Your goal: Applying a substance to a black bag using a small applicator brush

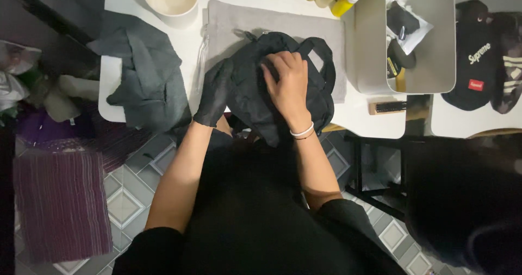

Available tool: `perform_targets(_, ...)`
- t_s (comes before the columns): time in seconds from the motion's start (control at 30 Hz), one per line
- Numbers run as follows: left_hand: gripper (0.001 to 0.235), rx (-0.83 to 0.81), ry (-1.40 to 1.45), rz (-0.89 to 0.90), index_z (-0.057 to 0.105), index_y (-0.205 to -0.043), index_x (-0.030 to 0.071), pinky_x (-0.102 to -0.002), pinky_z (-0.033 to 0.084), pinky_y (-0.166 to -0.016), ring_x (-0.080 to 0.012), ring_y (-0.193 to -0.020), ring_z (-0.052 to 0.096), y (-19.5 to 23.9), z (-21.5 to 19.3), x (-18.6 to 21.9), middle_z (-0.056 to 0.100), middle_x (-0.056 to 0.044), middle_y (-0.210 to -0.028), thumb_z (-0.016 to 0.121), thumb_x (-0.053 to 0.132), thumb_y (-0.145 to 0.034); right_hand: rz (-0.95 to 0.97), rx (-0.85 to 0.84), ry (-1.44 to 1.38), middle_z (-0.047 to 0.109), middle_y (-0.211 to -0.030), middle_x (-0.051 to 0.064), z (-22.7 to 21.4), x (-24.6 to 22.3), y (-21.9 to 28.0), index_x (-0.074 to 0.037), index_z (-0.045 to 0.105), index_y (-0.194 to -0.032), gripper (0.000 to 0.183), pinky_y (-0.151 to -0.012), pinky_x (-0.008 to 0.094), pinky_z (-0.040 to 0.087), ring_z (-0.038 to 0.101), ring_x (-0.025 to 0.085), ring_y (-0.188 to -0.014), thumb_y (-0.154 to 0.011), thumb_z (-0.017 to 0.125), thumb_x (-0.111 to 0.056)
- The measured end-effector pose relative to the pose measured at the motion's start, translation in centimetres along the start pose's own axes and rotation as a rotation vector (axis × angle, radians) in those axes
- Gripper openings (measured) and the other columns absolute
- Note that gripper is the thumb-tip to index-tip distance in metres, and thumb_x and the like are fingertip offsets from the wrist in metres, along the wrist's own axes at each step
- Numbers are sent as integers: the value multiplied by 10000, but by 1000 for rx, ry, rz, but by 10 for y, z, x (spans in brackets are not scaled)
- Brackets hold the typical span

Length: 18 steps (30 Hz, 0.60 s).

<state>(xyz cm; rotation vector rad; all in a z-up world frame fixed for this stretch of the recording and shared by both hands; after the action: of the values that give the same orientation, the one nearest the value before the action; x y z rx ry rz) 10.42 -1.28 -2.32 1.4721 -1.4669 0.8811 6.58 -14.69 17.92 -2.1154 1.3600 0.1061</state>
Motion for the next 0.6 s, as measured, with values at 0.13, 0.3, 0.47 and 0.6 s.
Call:
perform_targets(0.13, 559, 14, 64, -65, 597, -1447, 185, -454, 240, -1250, -305, -1371, 520, 9, -14, 21, 540, -93, -1537, 414, 547, -1064, -65, -31, -186, 702, -907, 73, 8, -7, -1, -113, 727, -972, 82, -769, 413, 470, 640, 321, -887, -965, 715, -195)
perform_targets(0.3, 548, 11, 157, -144, 589, -1448, 162, -448, 225, -1268, -301, -1371, 530, 14, -16, 28, 547, -106, -1530, 434, 515, -1059, 31, 61, 12, 651, -883, 75, -8, 13, -3, -64, 720, -976, 45, -742, 366, 423, 592, 255, -823, -957, 702, -101)
perform_targets(0.47, 572, 30, 477, -136, 622, -1403, 301, -387, 445, -1208, -188, -1395, 559, -1, 1, -15, 569, 21, -1508, 643, 638, -941, -7, -34, -52, 696, -851, 149, -1, 15, -2, -50, 742, -916, 85, -788, 459, 469, 629, 371, -847, -853, 797, -66)
perform_targets(0.6, 543, 28, 823, -137, 561, -1442, 56, -359, 439, -1193, -273, -1391, 542, 15, -13, 10, 542, -142, -1518, 591, 380, -1008, 48, 64, -32, 639, -886, 152, -14, 16, -4, -32, 672, -981, 60, -736, 452, 394, 545, 359, -793, -949, 691, -80)
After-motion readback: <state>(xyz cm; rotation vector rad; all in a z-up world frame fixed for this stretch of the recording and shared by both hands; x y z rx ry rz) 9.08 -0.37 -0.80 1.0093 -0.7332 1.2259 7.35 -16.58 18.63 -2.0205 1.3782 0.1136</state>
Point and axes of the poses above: each hand's wrist, its own y-axis away from the middle knuckle, its own z-axis out of the palm, x = y × z, the point moved 10 cm from there along -y, towards the middle knuckle
